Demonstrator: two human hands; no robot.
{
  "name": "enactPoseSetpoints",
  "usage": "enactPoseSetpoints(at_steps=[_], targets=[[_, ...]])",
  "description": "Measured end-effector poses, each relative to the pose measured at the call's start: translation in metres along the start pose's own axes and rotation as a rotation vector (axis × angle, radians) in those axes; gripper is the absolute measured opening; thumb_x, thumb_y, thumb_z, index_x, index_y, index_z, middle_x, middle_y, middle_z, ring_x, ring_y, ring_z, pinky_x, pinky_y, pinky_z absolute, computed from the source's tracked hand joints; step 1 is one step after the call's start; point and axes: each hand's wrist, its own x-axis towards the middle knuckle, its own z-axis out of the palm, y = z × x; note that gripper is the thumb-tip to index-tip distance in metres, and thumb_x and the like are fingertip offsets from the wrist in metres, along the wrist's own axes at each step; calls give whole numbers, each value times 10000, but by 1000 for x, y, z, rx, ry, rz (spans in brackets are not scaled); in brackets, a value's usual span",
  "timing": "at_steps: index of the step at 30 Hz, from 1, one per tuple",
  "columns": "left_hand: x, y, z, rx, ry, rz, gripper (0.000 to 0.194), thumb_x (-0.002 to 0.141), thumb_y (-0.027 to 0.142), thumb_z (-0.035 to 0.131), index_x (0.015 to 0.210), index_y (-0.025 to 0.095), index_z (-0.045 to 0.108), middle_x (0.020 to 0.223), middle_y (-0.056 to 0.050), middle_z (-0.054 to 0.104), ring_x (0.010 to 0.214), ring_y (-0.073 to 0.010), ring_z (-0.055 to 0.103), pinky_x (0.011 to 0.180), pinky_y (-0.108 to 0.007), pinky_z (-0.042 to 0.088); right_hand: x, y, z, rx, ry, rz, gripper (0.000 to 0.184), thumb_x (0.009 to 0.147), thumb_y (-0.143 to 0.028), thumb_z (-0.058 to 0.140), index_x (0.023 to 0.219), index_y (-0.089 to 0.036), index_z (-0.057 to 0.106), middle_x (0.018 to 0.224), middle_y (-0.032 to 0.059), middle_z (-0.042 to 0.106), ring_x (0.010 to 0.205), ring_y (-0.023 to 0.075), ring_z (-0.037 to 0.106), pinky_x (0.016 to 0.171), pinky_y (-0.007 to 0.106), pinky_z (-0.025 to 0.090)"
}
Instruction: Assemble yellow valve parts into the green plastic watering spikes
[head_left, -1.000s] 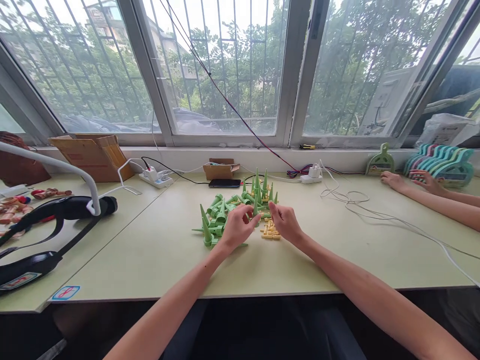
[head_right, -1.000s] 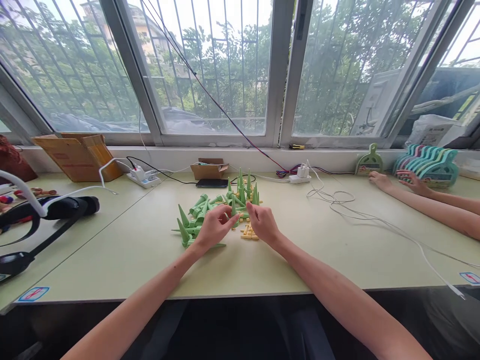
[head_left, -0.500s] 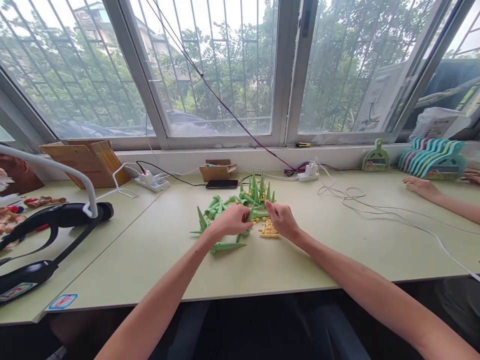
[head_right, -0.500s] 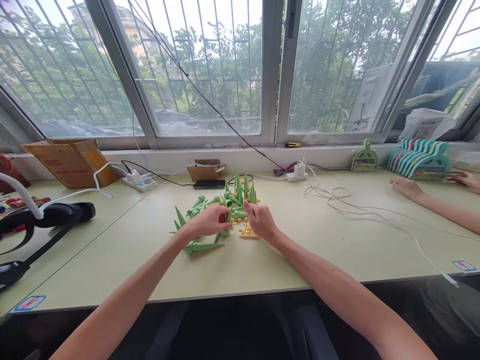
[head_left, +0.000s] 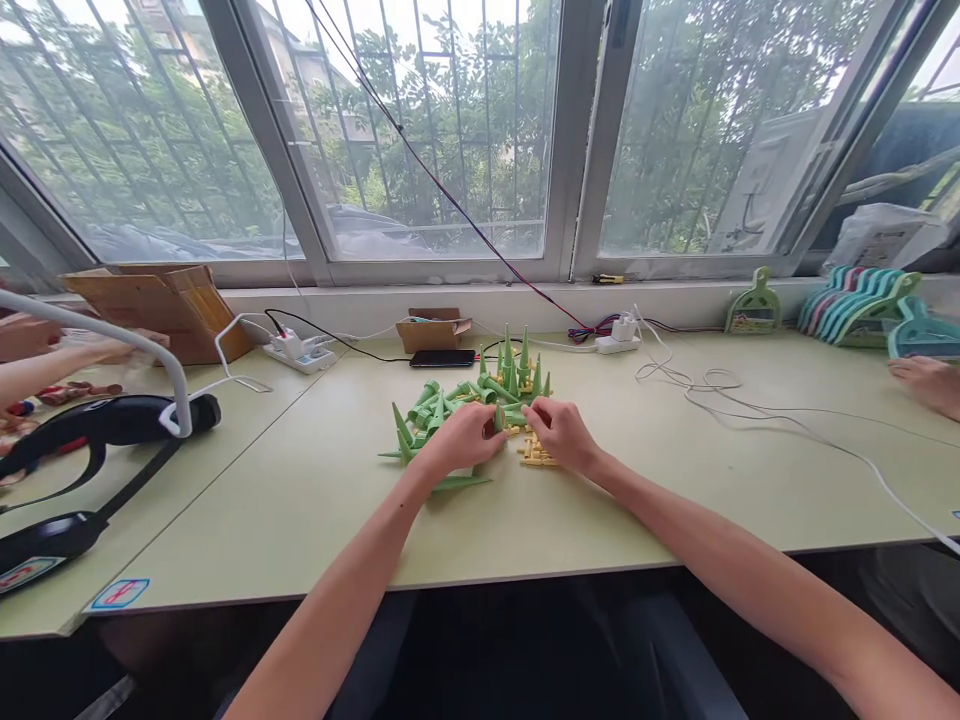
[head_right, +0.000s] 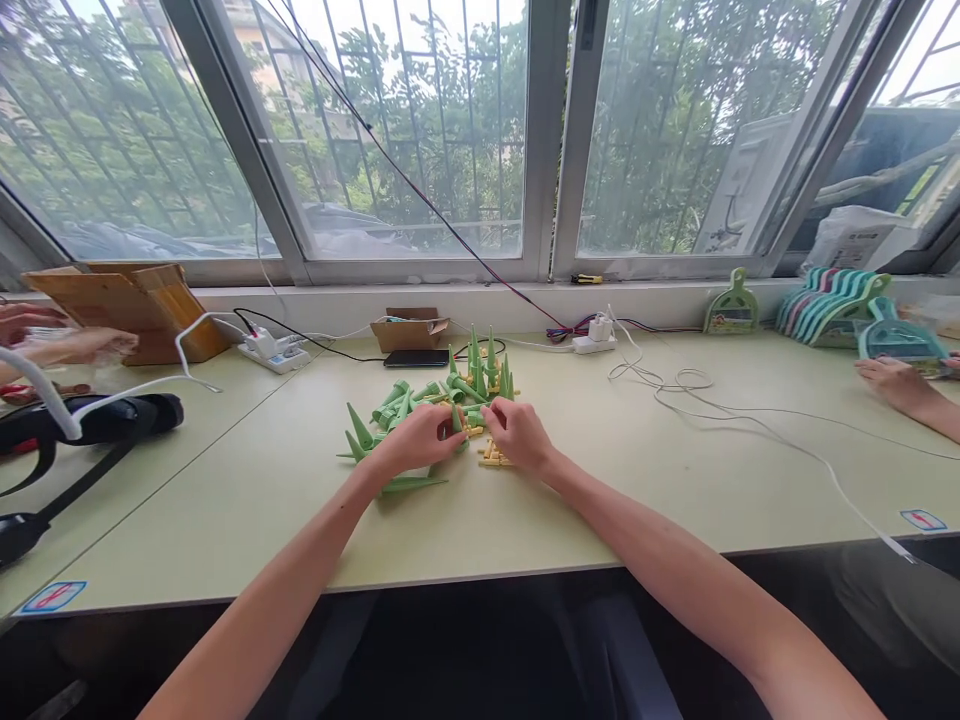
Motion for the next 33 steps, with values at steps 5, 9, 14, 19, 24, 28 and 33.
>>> enactPoseSetpoints(at_steps=[5,9,14,19,24,28,33], targets=[[1,-2,-3,-38,14,-1,183,784,296,564,644,180,541,579,10,534,544,-119,443,556,-262,340,0,2,1,-26,-71,17,264,900,-367,503,740,-176,589,556,-35,523,506,98,387,549,232,314],[2,-2,-4,-65,49,-2,179,764,273,571,618,179,530,553,19,500,538,-111,431,535,-254,325,-1,1,0,-66,-143,18,220,876,-319,530,794,-171,670,528,-35,536,490,96,395,557,228,323],[1,-2,-3,-84,86,-19,170,755,277,581,621,179,545,536,23,487,520,-107,411,519,-255,309,-2,-2,-1,-139,-227,11,243,866,-279,536,923,-203,760,541,-22,576,501,97,401,552,220,304],[1,-3,-2,-79,82,-42,175,747,286,585,614,180,543,531,18,500,508,-109,418,504,-256,297,-2,-4,-2,-214,-300,-21,274,877,-241,540,1020,-259,773,612,-4,634,529,97,437,561,222,283],[0,-5,0,-67,59,-57,168,757,297,582,634,184,564,541,11,516,514,-119,434,495,-259,286,-1,-6,-1,-243,-317,-43,242,911,-315,548,953,-272,783,676,10,671,571,110,484,561,229,266],[0,-7,2,-84,46,-63,198,747,304,589,603,187,521,548,5,519,513,-121,433,492,-263,282,-2,-6,2,-261,-313,-54,219,906,-312,571,911,-266,784,731,25,694,636,126,535,572,229,276],[0,-10,4,-122,47,-84,220,737,315,606,595,186,499,558,5,516,512,-119,427,493,-265,278,-2,-7,4,-284,-297,-44,228,915,-307,557,928,-271,782,715,19,682,635,125,533,574,229,279]])
